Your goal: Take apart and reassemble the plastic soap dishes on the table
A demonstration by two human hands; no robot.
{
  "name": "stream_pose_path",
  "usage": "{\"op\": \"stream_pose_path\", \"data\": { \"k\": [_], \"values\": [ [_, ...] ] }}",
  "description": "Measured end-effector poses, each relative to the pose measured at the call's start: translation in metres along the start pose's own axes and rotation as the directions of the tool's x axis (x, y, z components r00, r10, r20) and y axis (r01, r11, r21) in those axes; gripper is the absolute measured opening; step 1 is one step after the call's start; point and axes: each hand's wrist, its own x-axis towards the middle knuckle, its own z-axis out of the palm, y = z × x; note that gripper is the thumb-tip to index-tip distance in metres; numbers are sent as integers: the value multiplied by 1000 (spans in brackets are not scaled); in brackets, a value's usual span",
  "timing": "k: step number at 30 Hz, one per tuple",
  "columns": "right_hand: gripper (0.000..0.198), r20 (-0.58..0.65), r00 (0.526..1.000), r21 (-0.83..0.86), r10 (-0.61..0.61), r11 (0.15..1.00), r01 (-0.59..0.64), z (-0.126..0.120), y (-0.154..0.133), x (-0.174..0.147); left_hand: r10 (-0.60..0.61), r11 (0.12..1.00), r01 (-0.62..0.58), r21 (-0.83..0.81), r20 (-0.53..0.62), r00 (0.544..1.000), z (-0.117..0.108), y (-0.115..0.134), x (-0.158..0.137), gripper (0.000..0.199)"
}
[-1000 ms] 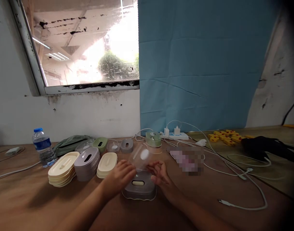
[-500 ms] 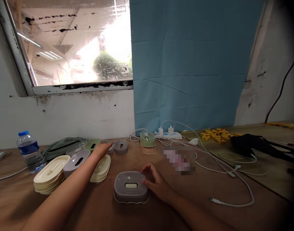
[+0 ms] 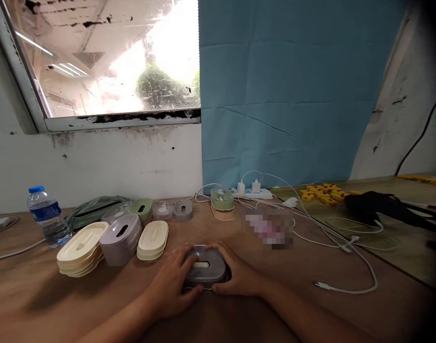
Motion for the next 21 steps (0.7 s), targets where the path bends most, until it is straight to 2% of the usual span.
{"op": "stream_pose_path", "data": {
  "k": [2,4,7,9,11,13,17,21],
  "values": [
    [73,39,999,-45,30,999,-29,1,0,1,-9,1000,9,-21,8,1000,7,1,-13,56],
    [69,48,998,-49,39,998,-37,2,0,2,-71,995,67,-79,-51,996,11,-3,-15,64],
    [64,21,1000,16,14,1000,-14,2,-2,3,-215,932,171,-320,-107,971,13,-12,-11,77],
    [62,1,1000,66,1,998,-1,0,-5,3,-292,818,203,-539,-84,953,15,-17,-8,82],
    [60,-9,1000,100,-2,995,3,-2,-7,3,-337,656,188,-731,-61,940,17,-20,-8,80],
    [56,-25,1000,111,-11,994,13,-4,-7,3,-368,496,153,-855,-47,929,18,-23,-7,79],
    [56,-38,998,134,-42,990,47,-5,-6,4,-410,291,135,-947,4,912,18,-27,-3,82],
    [54,-51,999,146,-19,989,26,-3,-5,6,-491,67,159,-985,106,865,18,-27,1,85]
  ]
}}
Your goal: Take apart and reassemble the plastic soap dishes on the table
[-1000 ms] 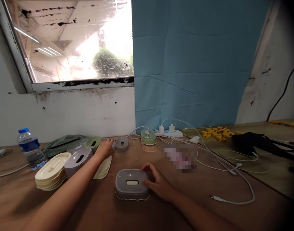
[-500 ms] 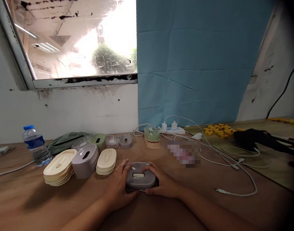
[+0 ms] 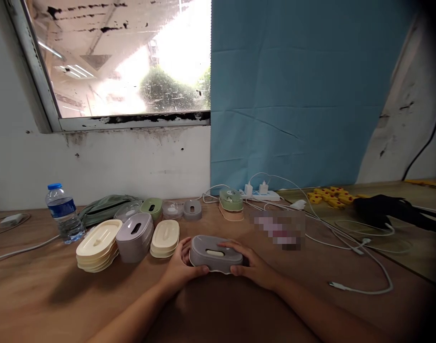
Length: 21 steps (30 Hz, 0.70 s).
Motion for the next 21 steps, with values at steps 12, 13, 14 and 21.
{"op": "stream_pose_path", "data": {
  "k": [12,13,14,21],
  "values": [
    [58,-198,980,0,16,1000,-16,-1,-1,1,-169,958,156,-240,-32,985,12,9,-6,63],
    [58,-227,974,25,19,1000,-14,-2,-1,1,-170,957,149,-248,-65,983,11,10,-5,63],
    [58,-249,968,48,20,999,-8,-3,0,1,-166,957,137,-256,-95,982,10,9,-4,63],
    [52,-342,937,145,72,989,-23,-4,6,3,-172,960,132,-246,-150,974,6,7,-1,65]
  ]
}}
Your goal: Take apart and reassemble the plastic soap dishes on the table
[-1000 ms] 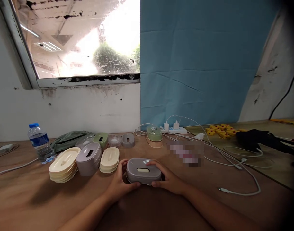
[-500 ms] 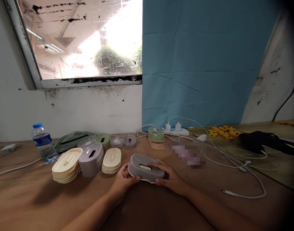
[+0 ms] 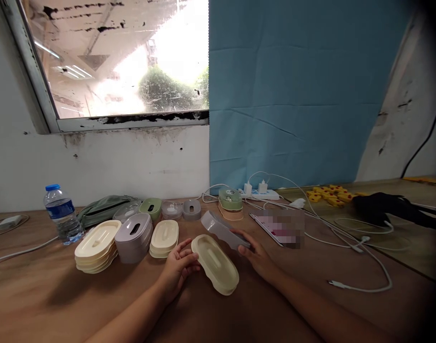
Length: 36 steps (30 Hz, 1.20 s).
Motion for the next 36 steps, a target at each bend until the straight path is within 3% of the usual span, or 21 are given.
{"op": "stream_pose_path", "data": {
  "k": [5,8,11,13,15,17,22,28,36],
  "values": [
    [40,-59,992,59,115,992,-111,-3,2,0,-50,996,45,-75,-64,997,1,0,1,58],
    [37,-102,985,66,137,989,-131,-2,7,4,-61,996,57,-69,-47,997,1,0,0,56],
    [37,-127,987,-2,94,995,-95,8,15,19,-62,998,61,-21,-36,997,2,-2,-1,59],
    [37,-181,984,-103,-1,994,-18,21,22,38,-61,998,61,0,-51,997,2,-3,0,58],
    [33,-296,942,-249,-157,965,82,36,31,62,-55,998,55,10,-68,996,2,-4,2,55],
    [31,-428,860,-396,-279,913,100,53,40,90,-50,999,51,10,-74,996,2,-4,3,51],
    [31,-545,793,-439,-273,899,8,88,60,149,-61,998,63,22,-86,994,1,-4,5,48],
    [36,-532,816,-487,-225,870,-78,106,80,178,-65,997,67,30,-79,995,-1,-6,7,47],
    [42,-378,913,-587,-151,802,-110,110,89,177,-70,997,72,23,-72,995,-3,-6,8,47]
  ]
}}
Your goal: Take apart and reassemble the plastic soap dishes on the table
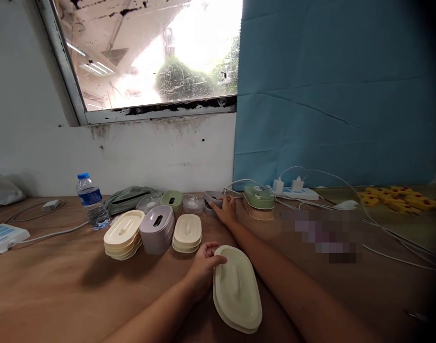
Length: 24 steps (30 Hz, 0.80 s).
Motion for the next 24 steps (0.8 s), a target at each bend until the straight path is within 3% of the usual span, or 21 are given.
{"op": "stream_pose_path", "data": {
  "k": [6,16,24],
  "values": [
    [56,73,994,-77,-80,993,86,-8,-8,-9,6,1000,-6,0,6,1000,2,2,-3,45],
    [37,176,961,-151,-213,959,240,-22,-19,-16,-13,999,14,46,-12,1000,1,4,-4,43],
    [52,265,926,-185,-268,929,321,-24,-20,-16,-22,998,22,50,-9,1000,3,6,-5,41]
  ]
}}
